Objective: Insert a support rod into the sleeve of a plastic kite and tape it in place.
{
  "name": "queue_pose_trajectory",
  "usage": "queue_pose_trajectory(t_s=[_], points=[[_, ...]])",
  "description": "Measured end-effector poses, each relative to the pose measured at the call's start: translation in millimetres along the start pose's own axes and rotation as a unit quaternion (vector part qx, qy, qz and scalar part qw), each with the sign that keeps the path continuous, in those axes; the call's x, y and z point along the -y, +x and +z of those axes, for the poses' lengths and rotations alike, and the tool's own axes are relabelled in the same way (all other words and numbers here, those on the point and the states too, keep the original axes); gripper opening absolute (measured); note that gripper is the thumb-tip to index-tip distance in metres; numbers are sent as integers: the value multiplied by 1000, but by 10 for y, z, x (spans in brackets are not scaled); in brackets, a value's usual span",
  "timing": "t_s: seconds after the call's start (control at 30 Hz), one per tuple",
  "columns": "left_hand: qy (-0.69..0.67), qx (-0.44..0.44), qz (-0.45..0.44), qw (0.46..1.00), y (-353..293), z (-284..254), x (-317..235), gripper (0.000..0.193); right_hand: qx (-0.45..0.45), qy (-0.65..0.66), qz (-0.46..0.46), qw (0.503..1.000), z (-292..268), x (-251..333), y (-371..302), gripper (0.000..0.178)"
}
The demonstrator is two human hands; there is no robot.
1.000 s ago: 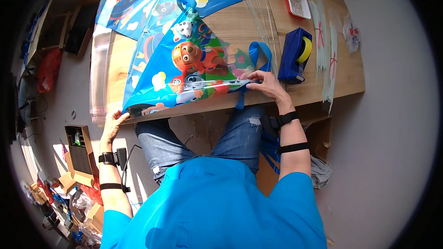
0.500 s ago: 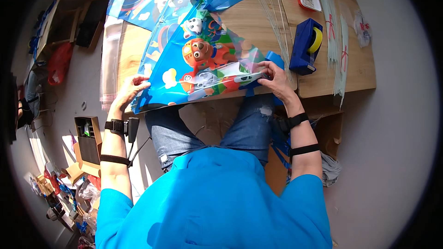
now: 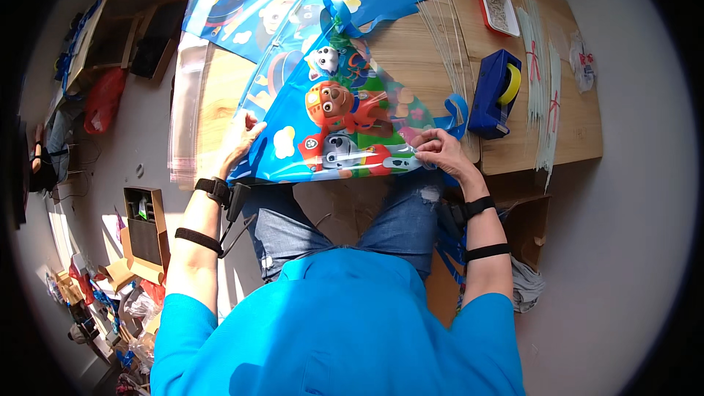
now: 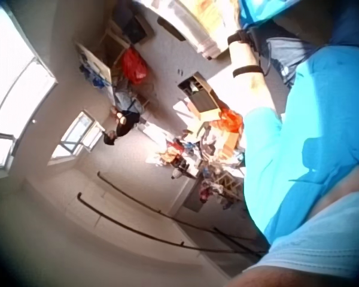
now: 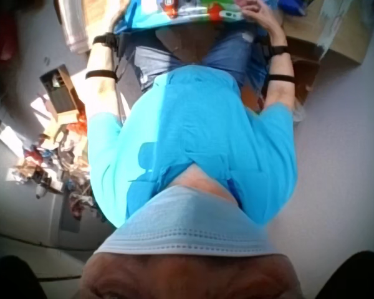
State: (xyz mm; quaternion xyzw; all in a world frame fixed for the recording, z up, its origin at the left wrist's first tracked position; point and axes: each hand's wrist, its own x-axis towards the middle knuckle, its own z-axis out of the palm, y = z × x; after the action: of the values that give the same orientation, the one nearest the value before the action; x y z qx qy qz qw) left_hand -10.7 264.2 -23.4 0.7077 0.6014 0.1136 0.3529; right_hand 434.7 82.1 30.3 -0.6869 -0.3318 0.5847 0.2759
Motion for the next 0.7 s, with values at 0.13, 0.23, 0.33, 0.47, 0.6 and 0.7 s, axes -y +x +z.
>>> queue_pose_trajectory(t_s=[0.13, 0.23, 0.33, 0.47, 0.6, 0.7], points=[[-14, 45, 25, 999, 1, -92, -172, 26, 17, -7, -9, 1000, -30, 32, 13, 50], [-67, 54, 32, 996, -105, -185, -462, 18, 22, -14, -1, 1000, 22, 65, 1, 42], [-150, -117, 98, 977, -183, -310, -642, 16, -3, -154, -34, 987, 35, 65, 17, 32], [-133, -143, 107, 975, 49, -390, -572, 17, -45, -148, -92, 984, -8, -90, 77, 27], [-67, -167, 89, 980, 353, -428, -429, 20, -136, -250, -139, 948, 106, 91, 49, 22], [16, -172, 70, 982, 420, -387, -326, 24, -168, -267, -187, 930, 166, 46, 171, 22]])
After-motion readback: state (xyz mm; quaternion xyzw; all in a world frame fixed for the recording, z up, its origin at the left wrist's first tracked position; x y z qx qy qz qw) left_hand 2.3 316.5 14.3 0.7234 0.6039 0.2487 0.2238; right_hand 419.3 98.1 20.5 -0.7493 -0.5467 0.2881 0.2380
